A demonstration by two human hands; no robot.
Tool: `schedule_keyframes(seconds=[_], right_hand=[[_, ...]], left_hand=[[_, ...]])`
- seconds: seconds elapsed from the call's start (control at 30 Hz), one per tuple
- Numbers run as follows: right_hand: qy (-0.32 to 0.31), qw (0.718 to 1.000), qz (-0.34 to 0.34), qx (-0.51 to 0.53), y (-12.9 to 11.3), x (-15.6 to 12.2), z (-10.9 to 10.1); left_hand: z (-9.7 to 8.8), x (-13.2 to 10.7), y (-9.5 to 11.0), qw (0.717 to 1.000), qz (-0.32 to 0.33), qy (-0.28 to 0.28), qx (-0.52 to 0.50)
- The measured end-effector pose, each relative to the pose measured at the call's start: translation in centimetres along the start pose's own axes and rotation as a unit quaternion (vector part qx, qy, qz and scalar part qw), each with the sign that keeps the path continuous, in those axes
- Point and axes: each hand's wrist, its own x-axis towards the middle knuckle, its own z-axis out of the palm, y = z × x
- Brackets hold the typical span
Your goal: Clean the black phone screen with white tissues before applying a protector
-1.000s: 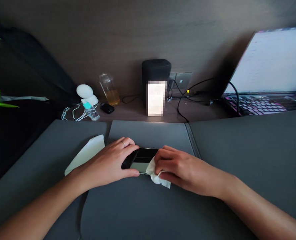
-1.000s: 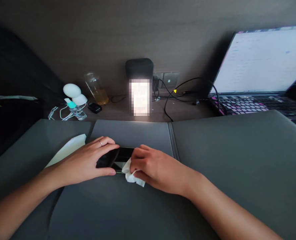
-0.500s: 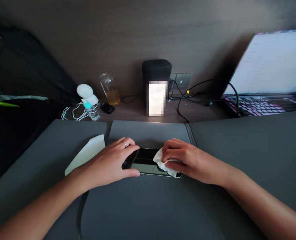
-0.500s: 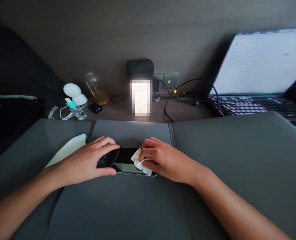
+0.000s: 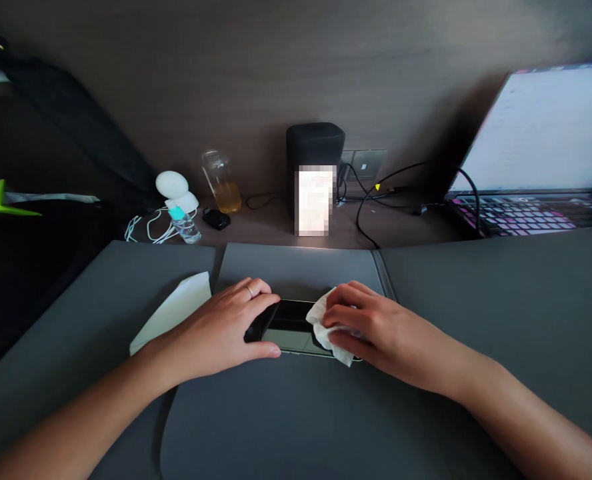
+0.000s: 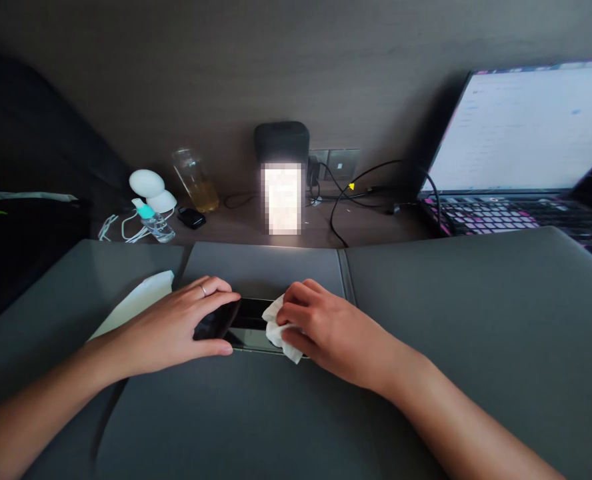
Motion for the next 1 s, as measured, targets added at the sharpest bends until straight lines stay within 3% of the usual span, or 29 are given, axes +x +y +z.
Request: schedule_keyframes(seconds=[0.47,1.0], right_hand=[[-0.021,0.996,-0.09,0.013,-0.11,0.4,0.58],[-0.008,0.995,-0.099,-0.007,0.3,0.72,0.34]], left_hand=[[0.59,0.02,-0.16,1.0,0.012,0.013,-0.01],[0.17,-0.02,0.03,1.0,0.012,0.005,-0.013]])
